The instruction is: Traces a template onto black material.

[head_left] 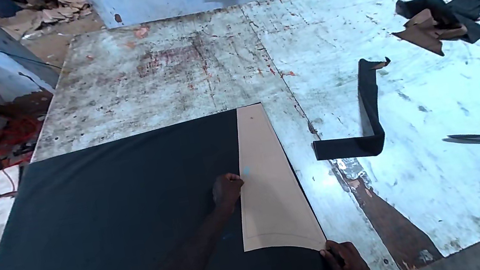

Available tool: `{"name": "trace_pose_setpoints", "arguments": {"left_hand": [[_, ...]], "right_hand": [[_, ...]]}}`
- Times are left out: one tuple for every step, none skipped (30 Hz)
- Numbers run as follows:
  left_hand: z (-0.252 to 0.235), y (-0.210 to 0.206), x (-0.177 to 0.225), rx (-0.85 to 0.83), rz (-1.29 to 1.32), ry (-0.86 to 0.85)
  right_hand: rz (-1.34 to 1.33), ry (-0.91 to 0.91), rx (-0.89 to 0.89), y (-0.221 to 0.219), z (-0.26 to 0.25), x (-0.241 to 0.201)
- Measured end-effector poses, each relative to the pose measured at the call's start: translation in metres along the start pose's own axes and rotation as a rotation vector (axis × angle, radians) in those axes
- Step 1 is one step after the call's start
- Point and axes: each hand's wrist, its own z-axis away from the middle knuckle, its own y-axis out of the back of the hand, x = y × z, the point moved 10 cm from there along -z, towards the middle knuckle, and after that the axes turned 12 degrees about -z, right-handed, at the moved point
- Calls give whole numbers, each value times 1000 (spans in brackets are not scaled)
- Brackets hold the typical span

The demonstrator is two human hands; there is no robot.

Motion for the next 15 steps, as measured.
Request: {"name": "trace_pose_setpoints", "arguments": {"left_hand": [[1, 0, 1, -4, -3, -14], [2, 1, 2, -4, -4, -18], [2, 1, 2, -4, -6, -16], [3, 1, 2, -2, -11, -12], [4, 1, 2, -3, -16, -10], [5, 1, 2, -2, -20, -10], [6, 2, 2, 0, -23, -6], [6, 2, 2, 1, -25, -3], [6, 2, 2, 0, -24, 1], [6, 2, 2, 0, -25, 4], [5, 2, 2, -3, -24, 8], [2, 1, 1, -8, -27, 7], [-3, 0, 0, -9, -35, 7], [-6, 0, -1, -10, -38, 1], [-8, -1, -1, -13, -37, -5]], "right_hand": [[-11, -2, -8, 0, 0, 0], [-16, -3, -8, 0, 0, -1], [-18, -4, -5, 0, 0, -1], [-14, -2, 1, 0, 0, -1], [-8, -3, 3, 0, 1, -1], [-4, -5, 3, 0, 1, 0], [0, -9, 0, 0, 2, 0], [1, -14, -2, 0, 2, 1], [-1, -17, -2, 0, 2, 1], [1, -18, 0, 0, 2, 1], [2, -17, 2, 0, 1, 1], [0, -17, 8, 0, 1, 1], [-4, -18, 13, 0, 1, 1], [-9, -20, 18, 0, 0, 2], [-10, -23, 20, 0, 0, 2]]}}
